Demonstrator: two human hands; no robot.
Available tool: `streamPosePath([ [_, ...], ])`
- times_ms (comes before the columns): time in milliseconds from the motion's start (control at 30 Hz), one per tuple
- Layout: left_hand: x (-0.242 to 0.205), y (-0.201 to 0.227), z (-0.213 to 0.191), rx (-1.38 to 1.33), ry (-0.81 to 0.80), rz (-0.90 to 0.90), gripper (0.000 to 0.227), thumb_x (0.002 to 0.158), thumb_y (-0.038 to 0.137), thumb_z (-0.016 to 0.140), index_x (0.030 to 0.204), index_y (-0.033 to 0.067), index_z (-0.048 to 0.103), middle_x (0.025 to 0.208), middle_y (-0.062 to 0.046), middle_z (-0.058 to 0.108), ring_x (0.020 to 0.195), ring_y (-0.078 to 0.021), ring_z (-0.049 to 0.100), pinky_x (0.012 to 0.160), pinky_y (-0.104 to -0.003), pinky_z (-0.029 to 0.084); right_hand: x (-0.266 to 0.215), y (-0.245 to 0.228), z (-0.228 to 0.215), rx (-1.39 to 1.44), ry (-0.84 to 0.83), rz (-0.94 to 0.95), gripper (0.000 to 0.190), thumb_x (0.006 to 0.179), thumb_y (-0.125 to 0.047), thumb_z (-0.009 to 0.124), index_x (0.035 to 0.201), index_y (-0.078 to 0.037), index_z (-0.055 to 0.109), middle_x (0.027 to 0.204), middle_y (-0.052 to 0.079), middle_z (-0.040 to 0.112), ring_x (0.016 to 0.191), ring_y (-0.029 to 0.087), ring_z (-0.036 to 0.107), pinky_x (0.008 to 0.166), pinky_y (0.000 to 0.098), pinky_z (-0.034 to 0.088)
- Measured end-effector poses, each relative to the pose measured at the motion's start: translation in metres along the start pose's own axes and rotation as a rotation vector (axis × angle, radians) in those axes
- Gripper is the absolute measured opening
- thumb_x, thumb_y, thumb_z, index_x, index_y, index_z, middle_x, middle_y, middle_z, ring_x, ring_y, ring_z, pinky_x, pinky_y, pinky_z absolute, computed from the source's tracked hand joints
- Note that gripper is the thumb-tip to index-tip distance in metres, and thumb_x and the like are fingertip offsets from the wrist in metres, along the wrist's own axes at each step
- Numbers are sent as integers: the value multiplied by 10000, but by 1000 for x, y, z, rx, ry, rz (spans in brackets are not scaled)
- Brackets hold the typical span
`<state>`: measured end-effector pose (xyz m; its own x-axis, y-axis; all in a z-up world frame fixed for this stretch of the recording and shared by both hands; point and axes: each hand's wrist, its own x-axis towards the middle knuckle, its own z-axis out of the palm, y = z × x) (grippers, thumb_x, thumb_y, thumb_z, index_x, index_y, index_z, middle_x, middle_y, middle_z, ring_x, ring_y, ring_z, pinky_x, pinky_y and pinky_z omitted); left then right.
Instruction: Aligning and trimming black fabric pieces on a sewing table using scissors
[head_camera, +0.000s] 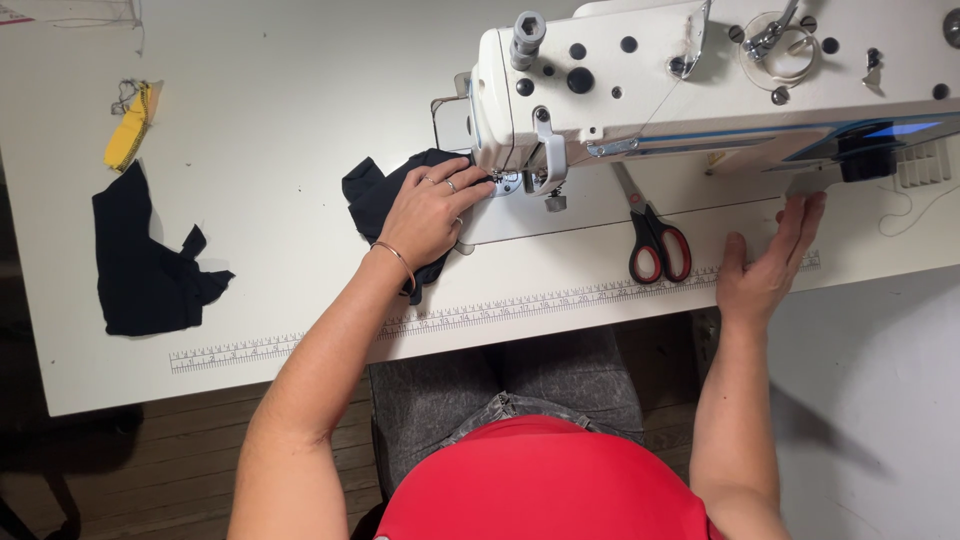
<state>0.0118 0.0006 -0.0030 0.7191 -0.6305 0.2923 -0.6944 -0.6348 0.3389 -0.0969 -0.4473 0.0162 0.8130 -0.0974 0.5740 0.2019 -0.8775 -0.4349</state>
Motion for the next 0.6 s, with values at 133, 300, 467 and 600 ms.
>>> streamPosePath([
  [133, 2, -5, 3, -1, 5, -4, 557, 853, -8, 560, 1358, 218, 626, 1400, 30, 626, 1351, -258, 520, 994, -430, 383, 0, -2, -1, 1, -1, 23, 721, 977, 82, 593, 1628, 27, 288, 1689, 222, 172, 1527, 471, 420, 1234, 567, 448],
  [300, 4, -10, 6, 8, -16, -2, 547, 863, -8, 559, 1369, 192, 615, 1374, 21, 644, 1360, -273, 505, 966, -448, 387, 4, -8, -2, -29, 17, -6, 681, 954, 70, 558, 1592, 67, 322, 1654, 257, 230, 1457, 474, 447, 1137, 558, 473],
  [467, 5, -11, 6, 8, -12, -9, 554, 859, -17, 554, 1366, 197, 622, 1379, 19, 642, 1356, -272, 508, 975, -448, 385, 8, -4, 1, 24, 80, -30, 597, 859, 195, 453, 1445, 108, 519, 1492, 285, 434, 1347, 430, 468, 912, 482, 526],
  [600, 5, -7, 3, 14, -14, -12, 547, 873, -3, 540, 1373, 203, 621, 1369, 16, 644, 1352, -272, 518, 968, -436, 388, 7, -2, 0, 61, 95, -19, 545, 862, 245, 403, 1343, 129, 632, 1368, 283, 550, 1235, 406, 551, 843, 450, 508],
])
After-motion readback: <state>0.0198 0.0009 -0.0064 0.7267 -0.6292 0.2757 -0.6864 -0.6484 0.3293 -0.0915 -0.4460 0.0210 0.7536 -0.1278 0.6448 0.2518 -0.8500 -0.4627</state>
